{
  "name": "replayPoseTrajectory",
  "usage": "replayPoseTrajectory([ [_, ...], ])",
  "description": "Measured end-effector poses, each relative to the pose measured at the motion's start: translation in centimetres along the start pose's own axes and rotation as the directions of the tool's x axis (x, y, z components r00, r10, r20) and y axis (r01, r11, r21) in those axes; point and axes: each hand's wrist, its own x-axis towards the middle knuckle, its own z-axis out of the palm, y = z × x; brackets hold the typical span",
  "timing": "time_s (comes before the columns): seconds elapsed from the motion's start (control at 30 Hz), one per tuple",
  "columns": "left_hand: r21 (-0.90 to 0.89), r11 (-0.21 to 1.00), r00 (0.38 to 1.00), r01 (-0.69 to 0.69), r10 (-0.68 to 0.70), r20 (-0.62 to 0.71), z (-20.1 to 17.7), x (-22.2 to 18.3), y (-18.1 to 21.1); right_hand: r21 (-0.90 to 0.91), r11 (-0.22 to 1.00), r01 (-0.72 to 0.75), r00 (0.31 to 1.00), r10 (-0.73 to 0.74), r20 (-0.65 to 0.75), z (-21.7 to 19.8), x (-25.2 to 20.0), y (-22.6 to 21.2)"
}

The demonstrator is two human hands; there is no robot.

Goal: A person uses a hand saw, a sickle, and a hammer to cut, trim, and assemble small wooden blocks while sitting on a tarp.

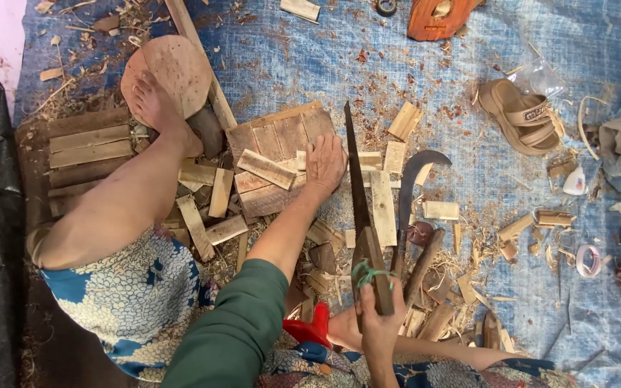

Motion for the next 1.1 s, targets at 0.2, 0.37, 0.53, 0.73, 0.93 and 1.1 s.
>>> replayPoseTrajectory([
  [0.2,-0.014,1.0,1.0,-0.005,0.004,-0.017,-0.1,-0.4,0.2,0.015,1.0,0.023,1.0,-0.023,0.016,-2.8,-4.0,1.3],
  [0.37,-0.035,0.999,1.0,-0.001,0.001,-0.003,0.0,-1.7,0.2,0.012,1.0,0.015,0.999,-0.016,0.03,-1.3,0.3,-2.2],
  [0.53,-0.03,0.999,0.998,-0.024,0.023,-0.06,-1.0,0.6,0.6,0.05,0.996,0.074,0.997,-0.075,0.03,0.9,4.5,-6.1],
  [0.73,-0.058,0.995,0.982,0.082,-0.07,0.174,-1.2,0.9,1.2,0.124,0.967,-0.222,0.975,0.218,0.045,1.7,5.3,-6.0],
  [0.93,-0.067,0.993,0.989,0.1,-0.092,0.111,-1.2,1.4,1.0,-0.005,0.999,0.032,0.999,-0.032,0.018,3.1,5.7,-4.9],
  [1.1,-0.031,0.997,0.996,0.073,-0.071,0.052,-0.4,1.5,0.9,0.019,0.993,-0.115,0.993,0.115,0.025,-2.5,-1.0,-4.5],
])
